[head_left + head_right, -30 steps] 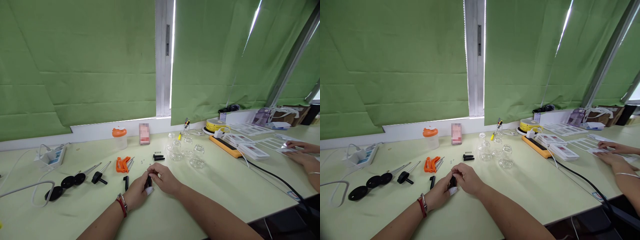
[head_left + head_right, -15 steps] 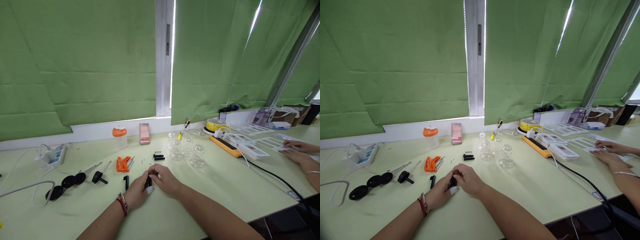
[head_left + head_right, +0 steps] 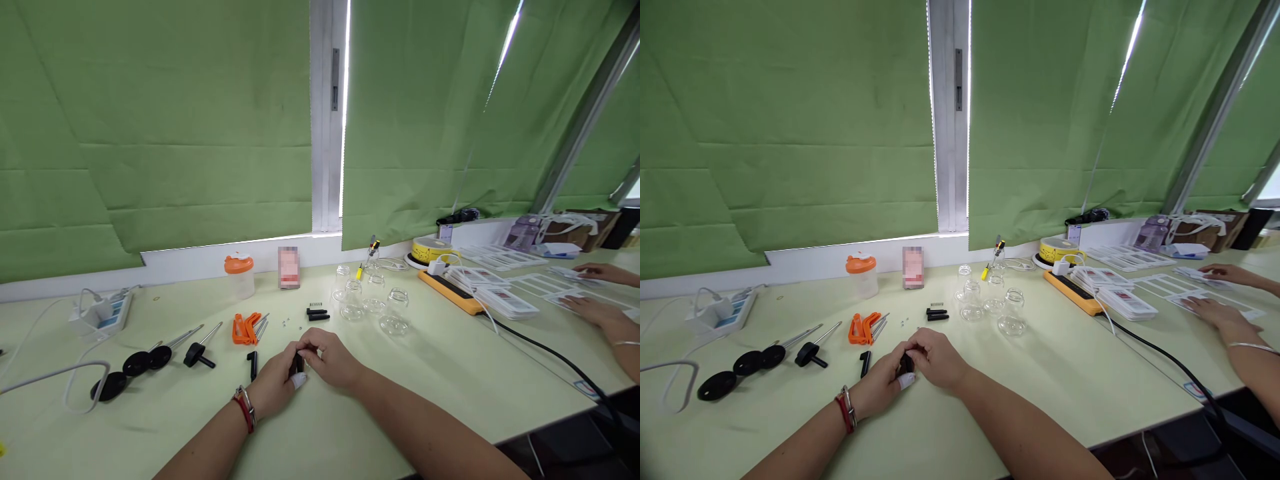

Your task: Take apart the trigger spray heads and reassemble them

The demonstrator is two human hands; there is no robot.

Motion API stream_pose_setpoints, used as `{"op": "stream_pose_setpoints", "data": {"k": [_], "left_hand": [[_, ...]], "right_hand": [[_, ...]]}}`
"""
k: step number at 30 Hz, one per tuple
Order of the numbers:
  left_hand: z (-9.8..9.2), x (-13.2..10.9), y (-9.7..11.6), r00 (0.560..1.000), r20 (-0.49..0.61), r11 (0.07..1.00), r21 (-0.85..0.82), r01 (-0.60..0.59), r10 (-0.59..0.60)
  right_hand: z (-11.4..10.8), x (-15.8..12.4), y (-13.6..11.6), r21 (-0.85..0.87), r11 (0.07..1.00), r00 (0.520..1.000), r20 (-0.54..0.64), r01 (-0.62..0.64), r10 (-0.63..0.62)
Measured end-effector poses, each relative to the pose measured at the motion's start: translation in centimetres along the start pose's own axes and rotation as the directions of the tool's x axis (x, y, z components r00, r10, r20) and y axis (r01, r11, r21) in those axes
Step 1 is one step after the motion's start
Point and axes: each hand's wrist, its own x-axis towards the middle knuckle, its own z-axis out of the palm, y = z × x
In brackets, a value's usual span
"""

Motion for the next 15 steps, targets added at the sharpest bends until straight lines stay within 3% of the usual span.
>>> {"op": "stream_pose_setpoints", "data": {"k": [15], "left_hand": [[-0.06,-0.03,0.19,1.000,0.003,1.000,-0.021,-0.023,0.023]], "right_hand": [[-0.03,0.05,0.02,-0.008,0.998,0.998,0.011,0.058,-0.058]]}}
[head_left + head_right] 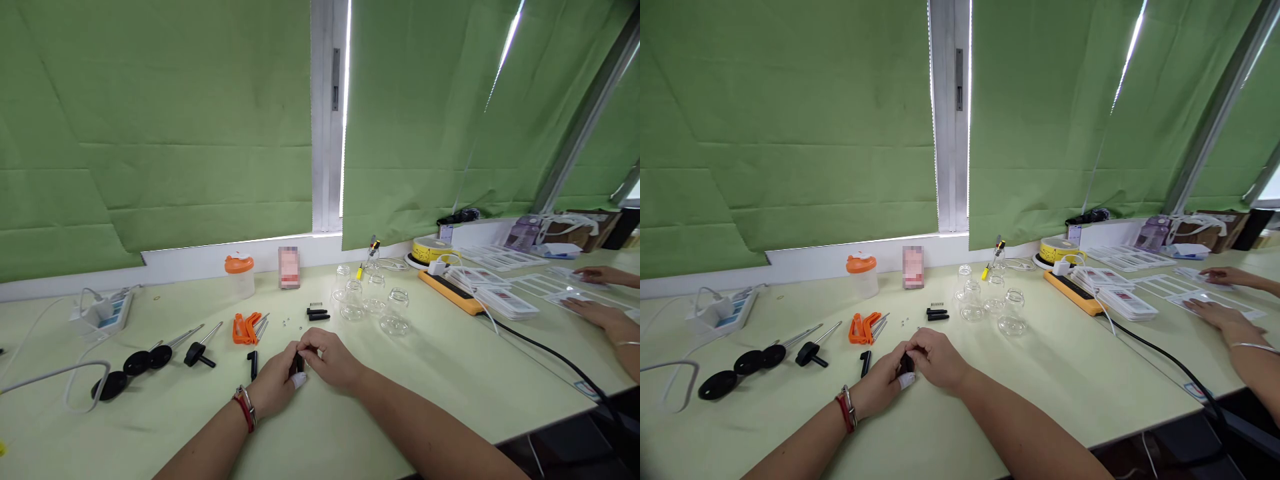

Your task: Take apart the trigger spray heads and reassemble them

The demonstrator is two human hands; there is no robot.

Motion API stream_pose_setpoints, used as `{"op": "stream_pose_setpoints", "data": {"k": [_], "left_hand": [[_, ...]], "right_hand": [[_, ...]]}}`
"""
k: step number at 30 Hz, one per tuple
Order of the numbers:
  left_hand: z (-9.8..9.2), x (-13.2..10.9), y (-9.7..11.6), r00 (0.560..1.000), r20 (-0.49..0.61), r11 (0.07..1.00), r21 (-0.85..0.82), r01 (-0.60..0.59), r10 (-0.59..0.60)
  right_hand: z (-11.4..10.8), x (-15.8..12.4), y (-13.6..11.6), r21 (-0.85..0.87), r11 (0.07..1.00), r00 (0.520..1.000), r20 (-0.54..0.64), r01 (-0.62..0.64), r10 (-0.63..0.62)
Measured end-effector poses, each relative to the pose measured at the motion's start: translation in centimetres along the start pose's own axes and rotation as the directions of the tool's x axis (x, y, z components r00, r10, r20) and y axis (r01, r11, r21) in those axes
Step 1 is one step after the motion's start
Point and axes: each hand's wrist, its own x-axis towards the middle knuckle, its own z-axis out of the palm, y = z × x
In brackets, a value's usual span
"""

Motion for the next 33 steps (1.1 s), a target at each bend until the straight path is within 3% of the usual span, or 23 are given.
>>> {"op": "stream_pose_setpoints", "data": {"k": [21,29,33], "left_hand": [[-0.1,0.0,0.2,1.000,-0.029,0.999,-0.031,-0.012,0.011],[-0.4,0.0,0.9,0.983,-0.184,0.999,-0.028,-0.035,0.029],[-0.5,0.1,0.8,0.980,-0.199,0.999,-0.042,-0.034,0.025]], "right_hand": [[0.1,-0.1,0.0,0.023,1.000,1.000,0.021,0.002,-0.003],[0.0,-0.1,0.2,0.015,1.000,1.000,0.025,0.018,-0.018],[0.1,-0.2,0.2,-0.011,1.000,0.999,0.035,0.021,-0.021]]}}
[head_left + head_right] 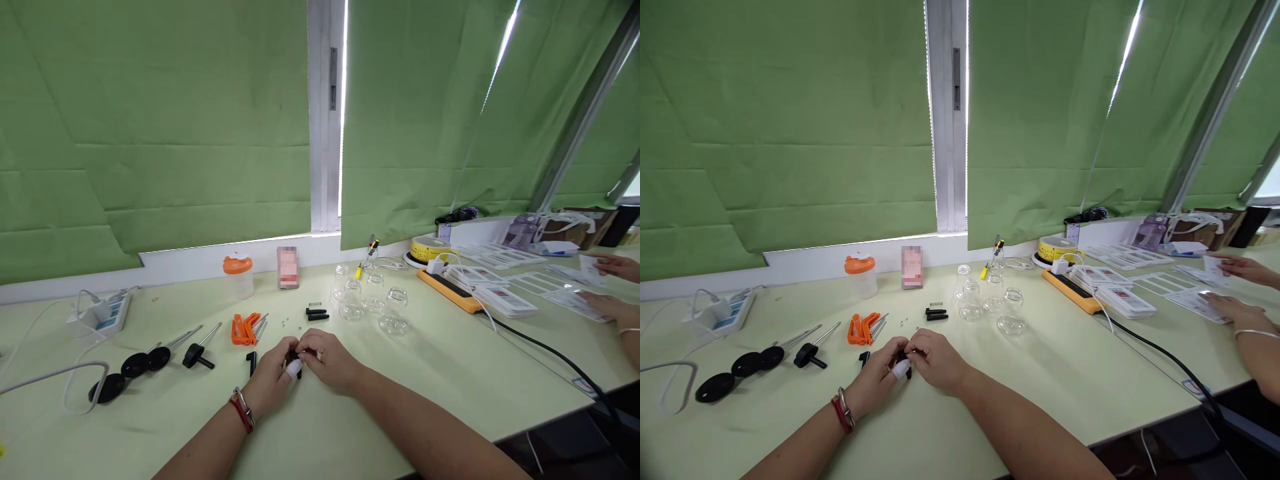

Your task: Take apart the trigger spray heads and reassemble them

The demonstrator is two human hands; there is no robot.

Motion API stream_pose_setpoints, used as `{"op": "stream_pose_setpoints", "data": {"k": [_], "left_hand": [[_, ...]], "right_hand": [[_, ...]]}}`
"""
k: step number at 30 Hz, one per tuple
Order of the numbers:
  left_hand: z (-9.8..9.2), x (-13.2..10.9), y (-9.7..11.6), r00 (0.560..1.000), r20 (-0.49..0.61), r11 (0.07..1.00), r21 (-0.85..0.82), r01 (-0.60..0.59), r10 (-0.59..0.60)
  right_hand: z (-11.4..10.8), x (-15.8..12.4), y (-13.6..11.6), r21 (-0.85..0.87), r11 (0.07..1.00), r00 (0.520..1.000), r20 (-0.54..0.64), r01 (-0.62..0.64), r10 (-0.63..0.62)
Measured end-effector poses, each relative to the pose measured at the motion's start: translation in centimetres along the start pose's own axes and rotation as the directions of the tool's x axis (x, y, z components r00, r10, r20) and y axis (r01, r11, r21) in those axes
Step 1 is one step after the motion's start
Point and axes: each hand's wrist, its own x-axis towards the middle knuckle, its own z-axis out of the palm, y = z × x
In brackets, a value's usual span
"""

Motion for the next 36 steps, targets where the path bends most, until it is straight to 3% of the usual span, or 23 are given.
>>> {"op": "stream_pose_setpoints", "data": {"k": [5,11,16,20,36], "left_hand": [[-0.6,0.0,-0.6,0.998,-0.021,0.997,0.055,0.060,-0.059],[-2.1,0.1,-2.3,0.986,-0.029,0.956,0.238,0.169,-0.166],[-2.7,0.2,-3.5,0.974,-0.030,0.947,0.230,0.223,-0.223],[-2.8,0.3,-3.5,0.962,-0.063,0.940,0.207,0.273,-0.266],[-2.7,0.5,-4.0,0.979,-0.074,0.932,0.299,0.204,-0.190]], "right_hand": [[-0.2,-0.1,0.7,-0.097,0.994,0.998,0.009,-0.059,0.060],[-1.8,0.0,4.3,-0.381,0.902,0.979,-0.098,-0.203,0.179],[-2.4,0.1,6.9,-0.558,0.776,0.946,-0.058,-0.295,0.318],[-2.3,0.1,7.8,-0.608,0.728,0.919,-0.005,-0.316,0.394],[-2.5,0.3,7.3,-0.611,0.750,0.949,-0.006,-0.253,0.316]]}}
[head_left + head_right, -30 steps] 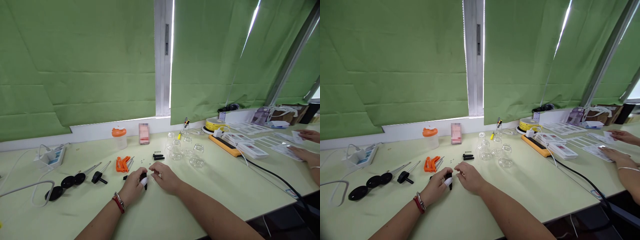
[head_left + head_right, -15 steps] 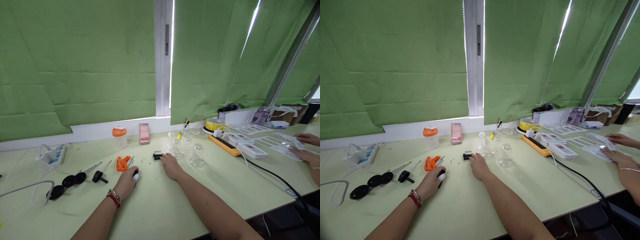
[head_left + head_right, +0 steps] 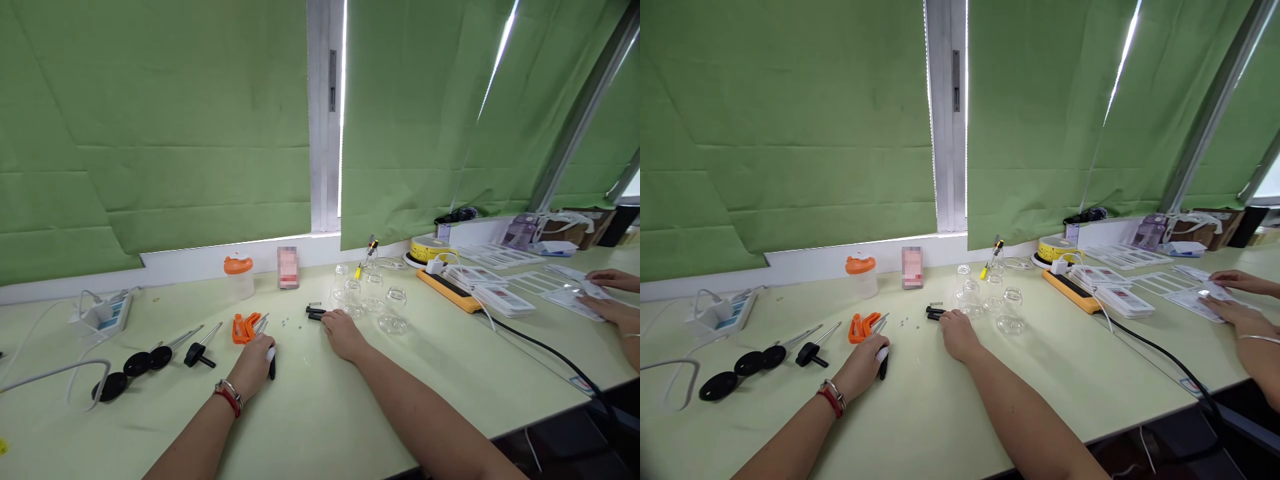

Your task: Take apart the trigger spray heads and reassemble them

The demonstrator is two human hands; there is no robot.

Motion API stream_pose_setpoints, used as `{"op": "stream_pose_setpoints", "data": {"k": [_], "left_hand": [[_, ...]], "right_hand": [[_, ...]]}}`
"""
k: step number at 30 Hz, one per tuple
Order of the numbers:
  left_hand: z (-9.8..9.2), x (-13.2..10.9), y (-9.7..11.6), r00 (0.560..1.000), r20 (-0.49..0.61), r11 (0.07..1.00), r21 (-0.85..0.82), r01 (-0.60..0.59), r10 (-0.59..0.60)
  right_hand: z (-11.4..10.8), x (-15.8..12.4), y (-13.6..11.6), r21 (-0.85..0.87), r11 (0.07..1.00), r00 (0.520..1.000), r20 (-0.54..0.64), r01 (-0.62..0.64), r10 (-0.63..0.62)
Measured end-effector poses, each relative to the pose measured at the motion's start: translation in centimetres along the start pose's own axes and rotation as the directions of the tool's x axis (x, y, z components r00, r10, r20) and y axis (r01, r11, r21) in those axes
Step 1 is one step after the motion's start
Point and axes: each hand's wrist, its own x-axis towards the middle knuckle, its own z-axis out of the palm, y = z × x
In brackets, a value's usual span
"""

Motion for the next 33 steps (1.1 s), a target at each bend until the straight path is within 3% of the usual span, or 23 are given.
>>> {"op": "stream_pose_setpoints", "data": {"k": [12,33], "left_hand": [[-0.33,0.08,-0.55,0.996,-0.014,0.972,0.220,-0.087,0.093],[-0.24,0.16,-0.72,0.990,-0.060,0.965,0.240,-0.110,0.128]], "right_hand": [[0.08,-0.11,-0.10,0.077,0.995,0.997,-0.051,0.055,-0.051],[-0.32,-0.47,-0.69,0.103,0.993,0.997,-0.041,0.065,-0.061]]}}
